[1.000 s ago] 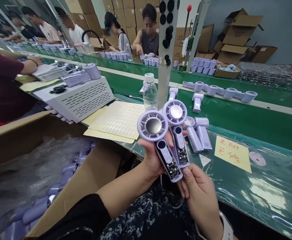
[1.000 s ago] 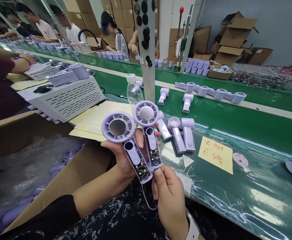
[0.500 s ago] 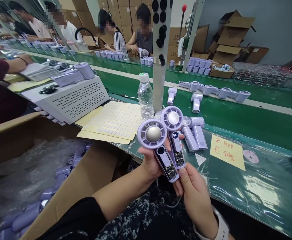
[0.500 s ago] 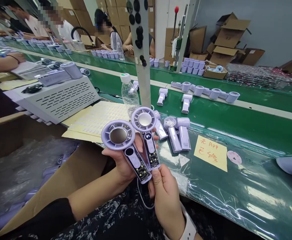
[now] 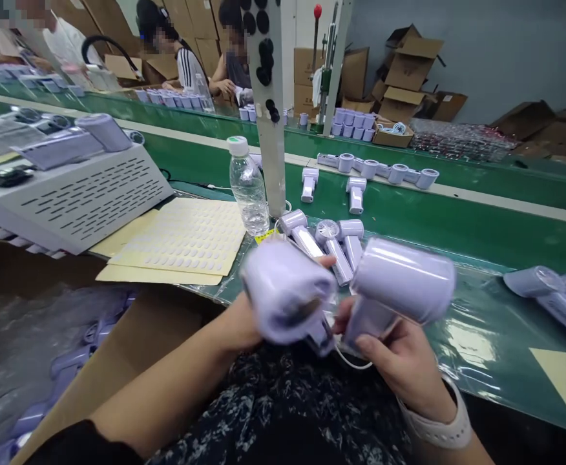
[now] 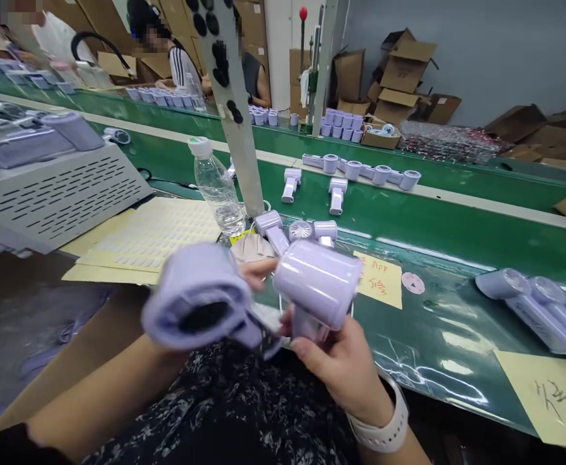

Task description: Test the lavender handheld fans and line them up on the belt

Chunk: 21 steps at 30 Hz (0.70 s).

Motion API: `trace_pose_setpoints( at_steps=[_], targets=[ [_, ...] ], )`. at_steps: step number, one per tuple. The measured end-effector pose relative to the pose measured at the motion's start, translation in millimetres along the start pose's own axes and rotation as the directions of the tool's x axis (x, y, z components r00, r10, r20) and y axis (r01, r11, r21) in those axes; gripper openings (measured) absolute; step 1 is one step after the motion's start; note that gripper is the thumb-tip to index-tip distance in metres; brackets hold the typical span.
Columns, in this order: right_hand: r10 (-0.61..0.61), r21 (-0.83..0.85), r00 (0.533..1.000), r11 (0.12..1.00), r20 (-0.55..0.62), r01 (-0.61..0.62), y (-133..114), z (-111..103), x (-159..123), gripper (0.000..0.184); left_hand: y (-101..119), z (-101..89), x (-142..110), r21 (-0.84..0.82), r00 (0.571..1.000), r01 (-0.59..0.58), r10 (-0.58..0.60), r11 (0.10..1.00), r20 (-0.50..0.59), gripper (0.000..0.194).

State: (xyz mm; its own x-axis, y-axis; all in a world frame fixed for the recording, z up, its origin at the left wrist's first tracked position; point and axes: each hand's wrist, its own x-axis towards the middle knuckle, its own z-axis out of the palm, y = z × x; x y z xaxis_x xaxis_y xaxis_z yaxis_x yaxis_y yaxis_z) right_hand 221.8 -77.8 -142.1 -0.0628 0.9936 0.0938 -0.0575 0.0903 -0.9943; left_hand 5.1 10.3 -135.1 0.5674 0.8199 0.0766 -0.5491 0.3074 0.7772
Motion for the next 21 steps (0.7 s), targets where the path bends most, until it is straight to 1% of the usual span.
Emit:
trace_pose_setpoints(
  at_steps=[1, 2, 3, 4, 5, 6, 7, 9, 10, 12, 14, 16, 17, 19, 21],
  targets=[
    [0.028, 0.028, 0.997, 0.999, -0.066, -0.026, 4, -2, -1, 0.027, 0, -4.3, 3, 0.005, 0.999, -0.026, 0.026, 1.0, -0.032, 0.056],
    [0.062, 0.042, 0.987, 0.998, -0.151, -0.056, 7, -4, -1, 0.03, 0, -8.4, 7, 0.01, 0.997, -0.051, 0.052, 0.999, -0.064, 0.053],
    [0.101, 0.06, 0.966, 0.994, -0.236, -0.089, 10, -7, 0, 0.034, -1, -11.9, 11, 0.001, 0.992, -0.066, 0.066, 0.998, -0.105, 0.054],
    [0.142, 0.095, 0.945, 0.988, -0.295, -0.119, 11, -10, 1, 0.038, -3, -14.3, 14, -0.017, 0.987, -0.071, 0.068, 0.997, -0.144, 0.057],
    [0.182, 0.151, 0.931, 0.979, -0.317, -0.14, 11, -12, 2, 0.039, -5, -15.3, 16, -0.041, 0.984, -0.064, 0.056, 0.997, -0.168, 0.061],
    [0.206, 0.222, 0.929, 0.965, -0.307, -0.14, 9, -13, 2, 0.039, -8, -14.7, 17, -0.066, 0.985, -0.052, 0.04, 0.996, -0.171, 0.064],
    [0.207, 0.294, 0.938, 0.948, -0.277, -0.122, 7, -13, 2, 0.038, -10, -12.4, 17, -0.082, 0.987, -0.043, 0.03, 0.996, -0.157, 0.065],
    [0.165, 0.384, 0.969, 0.92, -0.186, -0.083, -1, -11, -2, 0.033, -14, -3.8, 13, -0.09, 0.992, -0.047, 0.036, 0.995, -0.12, 0.063],
    [0.127, 0.387, 0.979, 0.92, -0.156, -0.058, -4, -10, -5, 0.03, -16, 1.6, 10, -0.093, 0.995, -0.046, 0.037, 0.995, -0.098, 0.059],
    [0.055, 0.351, 0.988, 0.936, -0.141, -0.002, -8, -7, -10, 0.025, -19, 12.2, 4, -0.111, 0.999, -0.021, 0.016, 0.994, -0.042, 0.052],
    [0.027, 0.32, 0.992, 0.947, -0.125, 0.014, -6, -5, -14, 0.025, -21, 19.9, -1, -0.136, 1.0, 0.023, -0.021, 0.99, 0.021, 0.049],
    [0.026, 0.313, 0.993, 0.95, -0.113, 0.011, 0, -2, -15, 0.024, -23, 23.2, -3, -0.133, 0.997, 0.048, -0.04, 0.99, 0.063, 0.049],
    [0.032, 0.314, 0.993, 0.949, -0.109, 0.004, 4, 0, -15, 0.022, -24, 23.4, -4, -0.125, 0.997, 0.049, -0.041, 0.991, 0.068, 0.049],
    [0.048, 0.313, 0.991, 0.95, -0.124, -0.007, 11, 4, -14, 0.018, -26, 22.1, -5, -0.105, 0.998, 0.048, -0.042, 0.993, 0.057, 0.048],
    [0.094, 0.321, 0.99, 0.946, -0.109, -0.054, 16, 7, -13, 0.021, -28, 19.9, -6, -0.091, 0.997, 0.06, -0.056, 0.994, 0.05, 0.048]
  ],
)
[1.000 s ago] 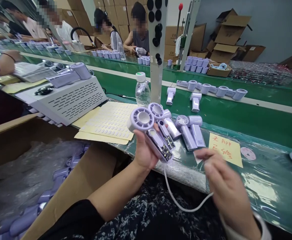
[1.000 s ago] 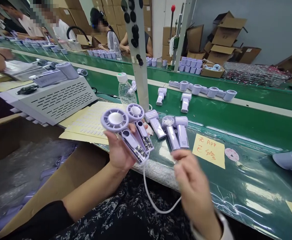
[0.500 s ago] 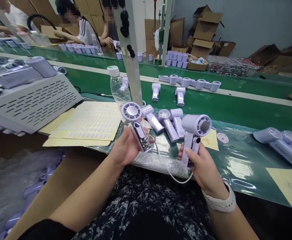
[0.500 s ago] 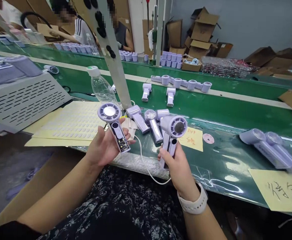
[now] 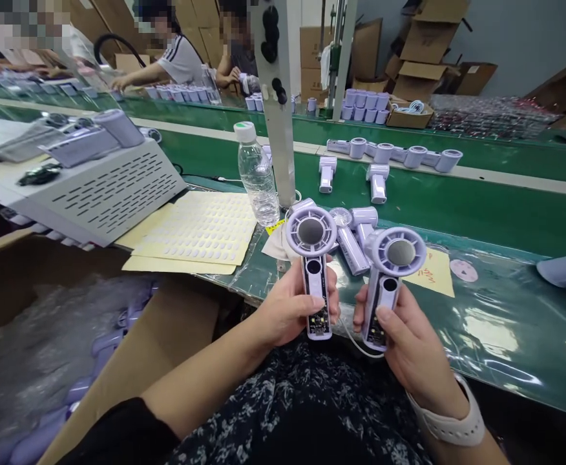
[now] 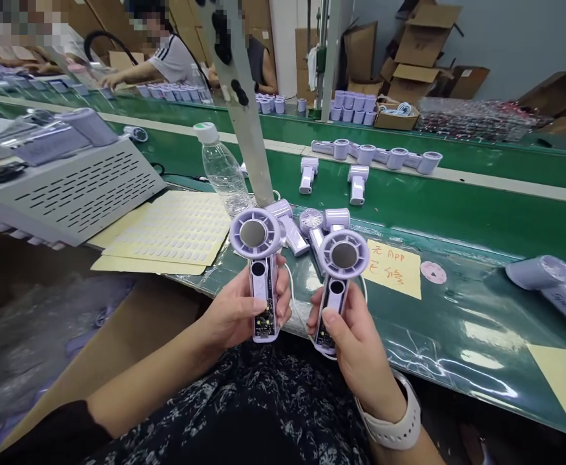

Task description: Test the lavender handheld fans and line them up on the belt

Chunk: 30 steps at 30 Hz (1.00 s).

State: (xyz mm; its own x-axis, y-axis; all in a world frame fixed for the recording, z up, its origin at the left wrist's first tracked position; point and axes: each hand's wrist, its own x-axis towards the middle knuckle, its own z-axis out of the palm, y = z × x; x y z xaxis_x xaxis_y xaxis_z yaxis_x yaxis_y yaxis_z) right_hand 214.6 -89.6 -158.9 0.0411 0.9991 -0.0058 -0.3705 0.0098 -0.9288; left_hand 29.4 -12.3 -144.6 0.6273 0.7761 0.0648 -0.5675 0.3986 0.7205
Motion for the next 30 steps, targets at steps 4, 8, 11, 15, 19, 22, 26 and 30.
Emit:
trace_pose_setpoints(
  at_steps=[4, 8, 11, 15, 19, 22, 26, 30],
  targets=[
    [0.089, 0.023, 0.996, 0.996, 0.006, -0.089, 4, 4, 2, 0.032, -2, -3.1, 1, 0.027, 1.0, 0.018, -0.017, 0.999, -0.021, 0.049],
    [0.141, 0.098, 0.99, 0.985, 0.0, -0.141, 5, 8, 3, 0.036, -2, -2.2, 2, 0.078, 0.997, 0.035, -0.029, 0.996, -0.076, 0.05],
    [0.155, 0.163, 0.988, 0.975, -0.007, -0.152, 6, 10, 1, 0.035, -2, -0.8, 2, 0.092, 0.996, 0.045, -0.038, 0.995, -0.077, 0.052],
    [0.114, 0.154, 0.993, 0.981, 0.014, -0.115, 4, 9, 0, 0.028, -2, 0.3, -1, 0.078, 0.998, 0.042, -0.038, 0.996, -0.058, 0.051],
    [0.108, 0.119, 0.993, 0.986, 0.051, -0.113, 0, 6, -1, 0.031, -2, 2.0, -3, 0.1, 1.0, 0.031, -0.03, 0.995, -0.004, 0.046],
    [0.099, 0.103, 0.995, 0.99, 0.013, -0.1, 1, 4, 0, 0.032, -4, 1.2, 0, 0.118, 0.998, 0.041, -0.035, 0.992, -0.054, 0.044],
    [0.11, 0.105, 0.994, 0.989, -0.012, -0.108, 8, 2, 1, 0.025, -10, -4.2, 5, 0.119, 0.985, 0.061, -0.041, 0.991, -0.168, 0.045],
    [0.106, 0.095, 0.994, 0.99, -0.016, -0.104, 9, 1, -1, 0.021, -13, -8.7, 5, 0.109, 0.986, 0.079, -0.062, 0.991, -0.154, 0.044]
  ],
)
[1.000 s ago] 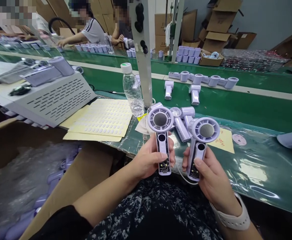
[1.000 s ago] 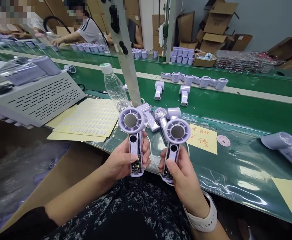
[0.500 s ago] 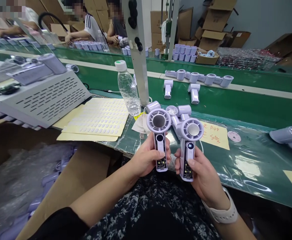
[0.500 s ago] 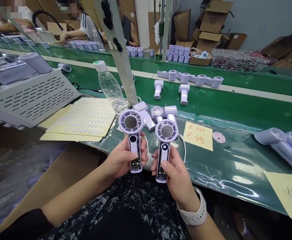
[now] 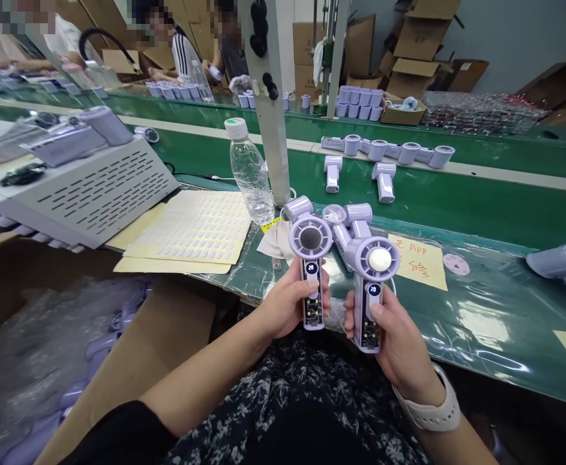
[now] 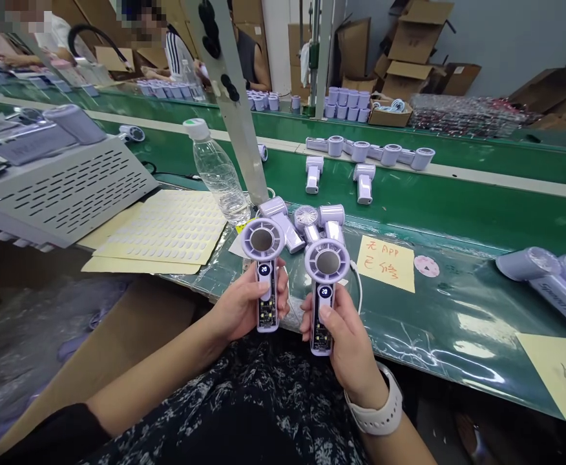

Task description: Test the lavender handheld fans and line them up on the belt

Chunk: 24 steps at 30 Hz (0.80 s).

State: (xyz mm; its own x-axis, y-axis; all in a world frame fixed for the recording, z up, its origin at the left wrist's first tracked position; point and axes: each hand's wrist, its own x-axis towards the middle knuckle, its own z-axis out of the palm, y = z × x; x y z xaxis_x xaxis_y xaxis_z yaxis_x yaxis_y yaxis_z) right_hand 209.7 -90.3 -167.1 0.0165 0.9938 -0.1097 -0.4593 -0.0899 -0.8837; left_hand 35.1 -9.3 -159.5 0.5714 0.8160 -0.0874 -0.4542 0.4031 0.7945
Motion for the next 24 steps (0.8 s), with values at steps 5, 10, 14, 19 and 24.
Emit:
trace_pose_setpoints(
  at_steps=[5, 10, 14, 19, 24],
  targets=[
    [-0.056, -0.03, 0.998, 0.998, -0.013, 0.055, -6.7, 3.9, 0.2, 0.022, 3.4, 0.1, -1.6, 0.06, 0.994, -0.033, 0.027, 0.998, 0.102, 0.042],
    [-0.017, -0.025, 1.0, 1.0, -0.026, 0.017, -8.2, 2.2, 4.7, 0.02, 7.5, 1.4, 0.0, 0.125, 0.998, -0.008, 0.001, 0.992, 0.057, 0.044],
    [-0.003, 0.008, 0.999, 1.0, -0.036, 0.004, -8.1, 0.9, 4.4, 0.022, 5.8, 0.8, 0.1, 0.129, 0.998, -0.017, 0.009, 0.992, 0.059, 0.041],
    [-0.024, -0.015, 0.998, 1.0, -0.057, 0.023, -9.4, 2.3, 2.6, 0.024, 6.5, 2.9, 1.2, 0.108, 1.0, -0.02, 0.017, 0.994, 0.026, 0.039],
    [-0.034, -0.005, 0.998, 0.999, -0.043, 0.034, -10.8, 1.9, 2.8, 0.024, 9.0, 4.4, 0.7, 0.104, 0.998, -0.032, 0.027, 0.994, 0.055, 0.035]
  ],
)
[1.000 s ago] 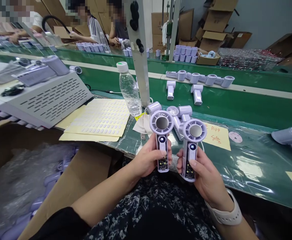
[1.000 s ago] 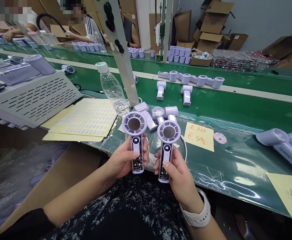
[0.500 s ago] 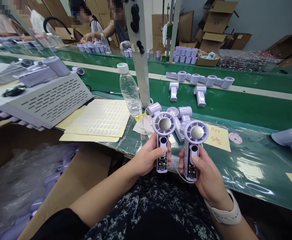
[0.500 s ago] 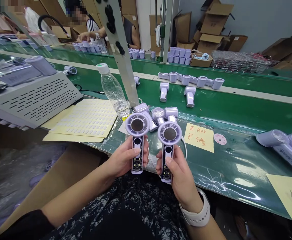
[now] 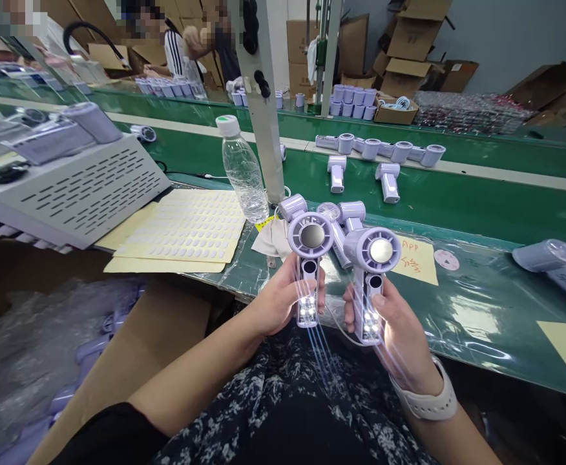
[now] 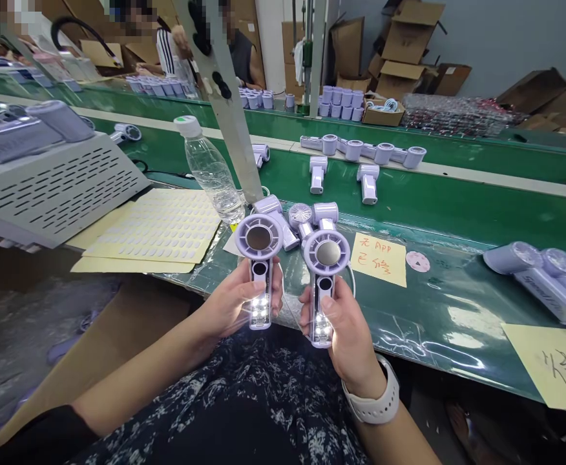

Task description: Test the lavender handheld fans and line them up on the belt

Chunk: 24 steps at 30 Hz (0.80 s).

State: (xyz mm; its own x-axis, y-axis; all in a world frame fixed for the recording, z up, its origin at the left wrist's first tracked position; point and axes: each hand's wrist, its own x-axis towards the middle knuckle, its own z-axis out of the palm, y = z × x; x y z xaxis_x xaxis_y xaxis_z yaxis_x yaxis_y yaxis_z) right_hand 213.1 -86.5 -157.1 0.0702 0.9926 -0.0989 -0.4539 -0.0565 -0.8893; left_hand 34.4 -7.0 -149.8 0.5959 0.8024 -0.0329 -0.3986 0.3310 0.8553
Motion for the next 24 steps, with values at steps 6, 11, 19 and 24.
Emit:
trace_pose_setpoints(
  at_steps=[6, 11, 19, 24],
  targets=[
    [0.015, 0.069, 1.0, 0.998, -0.026, -0.013, -1, 3, 2, 0.022, -6, -2.9, 0, 0.083, 0.999, -0.016, 0.019, 0.996, -0.035, 0.045],
    [0.095, 0.175, 0.995, 0.979, 0.04, -0.1, -4, 4, 3, 0.042, -6, -3.1, 1, 0.017, 0.999, 0.034, -0.034, 0.999, -0.025, 0.051],
    [0.109, 0.216, 0.993, 0.971, -0.045, -0.097, -14, 11, -9, 0.033, 12, 10.3, -18, 0.001, 0.994, 0.036, -0.036, 0.999, 0.103, 0.04],
    [0.065, 0.212, 0.997, 0.976, -0.038, -0.056, -22, 12, -12, 0.025, 18, 19.0, -21, -0.036, 0.997, 0.03, -0.028, 0.999, 0.073, 0.048]
  ],
)
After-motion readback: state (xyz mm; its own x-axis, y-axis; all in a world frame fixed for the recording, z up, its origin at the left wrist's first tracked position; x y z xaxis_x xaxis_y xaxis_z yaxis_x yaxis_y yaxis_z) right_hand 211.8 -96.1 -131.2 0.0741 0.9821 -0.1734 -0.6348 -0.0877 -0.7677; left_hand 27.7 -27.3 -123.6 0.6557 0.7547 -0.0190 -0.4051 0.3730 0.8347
